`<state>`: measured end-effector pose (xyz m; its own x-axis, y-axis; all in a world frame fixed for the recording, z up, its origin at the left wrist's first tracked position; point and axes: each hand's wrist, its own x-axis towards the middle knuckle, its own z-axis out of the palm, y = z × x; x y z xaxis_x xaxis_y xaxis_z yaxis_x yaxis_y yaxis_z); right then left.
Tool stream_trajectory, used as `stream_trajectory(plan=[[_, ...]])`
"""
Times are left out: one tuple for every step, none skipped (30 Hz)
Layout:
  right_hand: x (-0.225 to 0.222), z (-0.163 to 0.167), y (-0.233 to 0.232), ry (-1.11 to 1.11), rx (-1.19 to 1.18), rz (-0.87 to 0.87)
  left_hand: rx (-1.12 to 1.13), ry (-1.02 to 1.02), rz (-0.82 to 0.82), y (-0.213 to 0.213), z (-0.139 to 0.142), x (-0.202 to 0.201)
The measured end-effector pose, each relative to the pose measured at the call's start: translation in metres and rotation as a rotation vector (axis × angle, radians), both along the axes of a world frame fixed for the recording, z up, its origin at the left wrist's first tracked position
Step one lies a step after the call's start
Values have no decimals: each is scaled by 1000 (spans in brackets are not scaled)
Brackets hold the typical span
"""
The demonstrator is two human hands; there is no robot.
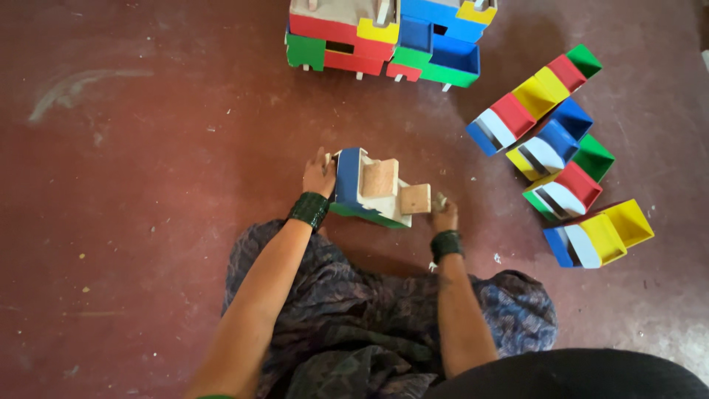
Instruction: The person sits on the floor and assembles painted wooden toy boxes, fitting wooden pegs and colored panels together by hand. They use a cloth to wipe parts of the assembled boxes and turn the pieces over to work on different sides.
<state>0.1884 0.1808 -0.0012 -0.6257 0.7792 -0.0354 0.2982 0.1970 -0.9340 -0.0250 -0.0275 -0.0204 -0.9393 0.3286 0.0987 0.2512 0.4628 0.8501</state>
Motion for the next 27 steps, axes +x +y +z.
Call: stream_trajectory(plan=[[-6, 0, -8, 81, -72, -19, -12, 6, 0, 0, 2, 1], [-10, -1, -13, 134, -124, -21, -24, 10, 1, 0, 3, 1], [-11, -3, -19, 113, -122, 2, -38, 13, 2, 0, 4, 2], [-11, -6, -24, 99, -112, 38, -41, 13, -7, -1, 5, 1], [-10, -9, -29, -102, 33, 19, -45, 12, -18, -1, 5, 1], [-7, -13, -35, -301, 179, -1, -48, 12, -31, 0, 4, 0], [-4, -18, -38, -500, 327, -23, -47, 17, -33, 1, 4, -1], [1, -23, -41, -454, 431, 6, -45, 23, -35, 2, 3, -2], [7, -30, -46, -409, 535, 37, -43, 27, -36, 3, 1, -3], [13, -37, -48, -364, 639, 69, -48, 28, -42, 3, -1, -4], [18, -42, -47, -318, 621, 119, -53, 28, -48, 4, -3, -5], [26, -48, -47, -271, 604, 169, -57, 29, -53, 5, -6, -6], [34, -53, -46, -223, 586, 219, -51, 28, -48, 6, -9, -5], [42, -59, -43, -304, 551, 267, -44, 31, -42, 7, -11, -5], [49, -61, -40, -382, 517, 315, -36, 35, -36, 9, -13, -6], [55, -60, -37, -459, 483, 363, -7, 27, -37, 10, -15, -5], [59, -57, -36, -476, 454, 318, 22, 19, -38, 10, -18, -4], [59, -49, -35, -490, 426, 274, 52, 11, -38, 10, -20, -3], [60, -38, -34, -504, 400, 230, 101, 10, -67, 10, -21, -2], [61, -23, -35, -400, 288, 189, 149, 8, -97, 8, -22, 1], [61, -4, -35, -294, 176, 149, 199, 7, -127, 8, -22, 3], [58, 16, -36, -191, 65, 106, 214, 34, -146, 6, -21, 5], [53, 36, -37, -114, 138, 118, 231, 59, -167, 6, -20, 7], [46, 57, -37, -36, 213, 128, 250, 86, -189, 7, -18, 9], [37, 75, -38, 43, 288, 137, 253, 90, -203, 7, -16, 10], [27, 91, -40, 40, 349, 124, 253, 94, -219, 6, -13, 11], [15, 102, -43, 36, 408, 112, 252, 97, -233, 5, -12, 13]])
